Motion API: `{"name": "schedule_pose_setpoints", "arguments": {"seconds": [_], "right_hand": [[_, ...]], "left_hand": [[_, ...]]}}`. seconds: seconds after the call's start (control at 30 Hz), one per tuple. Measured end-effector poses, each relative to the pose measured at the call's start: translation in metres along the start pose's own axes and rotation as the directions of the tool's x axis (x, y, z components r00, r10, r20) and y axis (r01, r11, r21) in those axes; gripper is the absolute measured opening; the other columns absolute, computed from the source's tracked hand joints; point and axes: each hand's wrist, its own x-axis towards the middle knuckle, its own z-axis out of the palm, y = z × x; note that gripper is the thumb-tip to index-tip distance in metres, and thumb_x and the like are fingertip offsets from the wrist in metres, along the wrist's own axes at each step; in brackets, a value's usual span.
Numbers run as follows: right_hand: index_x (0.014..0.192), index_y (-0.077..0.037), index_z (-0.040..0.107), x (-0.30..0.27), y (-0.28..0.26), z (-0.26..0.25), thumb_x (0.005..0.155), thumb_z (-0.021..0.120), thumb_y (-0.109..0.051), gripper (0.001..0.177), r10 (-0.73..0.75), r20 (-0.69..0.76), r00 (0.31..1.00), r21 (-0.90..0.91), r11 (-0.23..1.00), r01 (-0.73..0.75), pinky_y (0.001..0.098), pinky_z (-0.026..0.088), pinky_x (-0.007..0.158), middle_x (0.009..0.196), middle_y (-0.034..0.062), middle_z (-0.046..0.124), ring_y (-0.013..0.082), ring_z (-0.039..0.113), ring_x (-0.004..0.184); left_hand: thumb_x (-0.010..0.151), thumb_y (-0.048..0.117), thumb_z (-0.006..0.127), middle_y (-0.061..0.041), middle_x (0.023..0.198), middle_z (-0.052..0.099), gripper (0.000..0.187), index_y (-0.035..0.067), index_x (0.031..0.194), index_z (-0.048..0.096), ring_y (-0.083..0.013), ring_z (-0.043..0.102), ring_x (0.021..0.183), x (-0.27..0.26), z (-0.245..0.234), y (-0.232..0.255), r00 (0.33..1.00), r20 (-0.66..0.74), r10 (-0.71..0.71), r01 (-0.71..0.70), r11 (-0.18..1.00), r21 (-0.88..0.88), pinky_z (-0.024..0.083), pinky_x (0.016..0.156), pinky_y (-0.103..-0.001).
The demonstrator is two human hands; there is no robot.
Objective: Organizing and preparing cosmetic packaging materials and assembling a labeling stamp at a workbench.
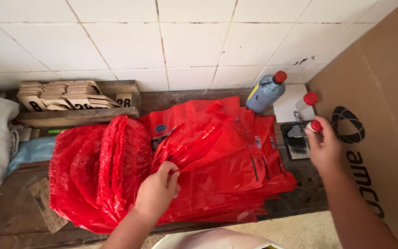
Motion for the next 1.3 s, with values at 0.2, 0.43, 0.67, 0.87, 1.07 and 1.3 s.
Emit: {"name": "schedule_pose_setpoints", "arguments": {"seconds": [0.2, 0.43, 0.67, 0.87, 1.07, 1.3], "right_hand": [[0.145, -0.005, 0.062, -0.002, 0.031, 0.019, 0.105, 0.07, -0.02, 0.043, -0.176, -0.128, 0.976, 0.051, 0.982, 0.183, 0.0402, 0.051, 0.094, 0.122, 0.018, 0.071, 0.0302, 0.068, 0.104], [0.15, 0.005, 0.051, 0.004, 0.016, 0.013, 0.112, 0.067, -0.001, 0.042, -0.13, -0.209, 0.969, 0.377, 0.904, 0.202, 0.0344, 0.048, 0.103, 0.133, 0.0241, 0.06, 0.0271, 0.059, 0.114], [0.142, -0.011, 0.053, -0.077, -0.115, -0.003, 0.108, 0.049, 0.0, 0.036, 0.222, 0.129, 0.966, 0.774, 0.587, -0.238, 0.0395, 0.058, 0.098, 0.136, 0.0115, 0.057, 0.0252, 0.061, 0.12], [0.128, -0.008, 0.065, -0.132, -0.073, 0.09, 0.11, 0.048, -0.021, 0.028, 0.025, 0.53, 0.847, 0.848, -0.003, -0.531, 0.0592, 0.046, 0.102, 0.12, 0.0146, 0.067, 0.0319, 0.063, 0.104], [0.129, -0.009, 0.063, -0.156, -0.05, 0.121, 0.111, 0.047, -0.018, 0.026, 0.036, 0.468, 0.883, 0.884, -0.036, -0.466, 0.0515, 0.045, 0.105, 0.127, 0.0064, 0.065, 0.0266, 0.063, 0.109], [0.133, -0.008, 0.062, -0.158, -0.048, 0.119, 0.112, 0.048, -0.021, 0.029, 0.065, 0.476, 0.877, 0.879, 0.002, -0.477, 0.0413, 0.049, 0.097, 0.119, 0.0092, 0.069, 0.0271, 0.064, 0.111]], "left_hand": [[0.093, 0.007, 0.065, -0.014, 0.127, 0.07, 0.043, 0.01, 0.13, 0.042, -0.0197, 0.072, 0.128, 0.013, 0.05, -0.048, 0.919, -0.176, 0.354, -0.395, 0.811, -0.431, 0.063, 0.089, -0.031], [0.079, -0.015, 0.059, -0.014, 0.126, 0.054, 0.049, 0.011, 0.12, 0.051, -0.0312, 0.055, 0.126, 0.007, 0.037, -0.055, 0.686, -0.09, 0.722, -0.712, 0.641, -0.288, 0.04, 0.113, -0.038], [0.091, 0.013, 0.064, -0.009, 0.139, 0.061, 0.035, 0.011, 0.126, 0.066, -0.034, 0.066, 0.11, 0.042, 0.064, -0.083, 0.658, 0.179, 0.732, -0.722, 0.545, 0.425, 0.057, 0.078, -0.049], [0.087, 0.019, 0.071, -0.006, 0.122, 0.067, 0.031, 0.013, 0.117, 0.07, -0.0358, 0.07, 0.089, 0.043, 0.064, -0.081, 0.695, 0.182, 0.695, -0.672, 0.539, 0.507, 0.057, 0.067, -0.052], [0.088, 0.025, 0.074, -0.001, 0.124, 0.066, 0.044, 0.018, 0.131, 0.064, -0.0359, 0.069, 0.088, 0.044, 0.061, -0.08, 0.713, 0.238, 0.66, -0.66, 0.516, 0.546, 0.057, 0.065, -0.05], [0.08, 0.005, 0.065, -0.001, 0.092, 0.068, 0.021, 0.02, 0.09, 0.075, -0.0309, 0.067, 0.073, 0.058, 0.068, -0.082, 0.602, 0.187, 0.776, -0.68, 0.376, 0.63, 0.054, 0.051, -0.045]]}}
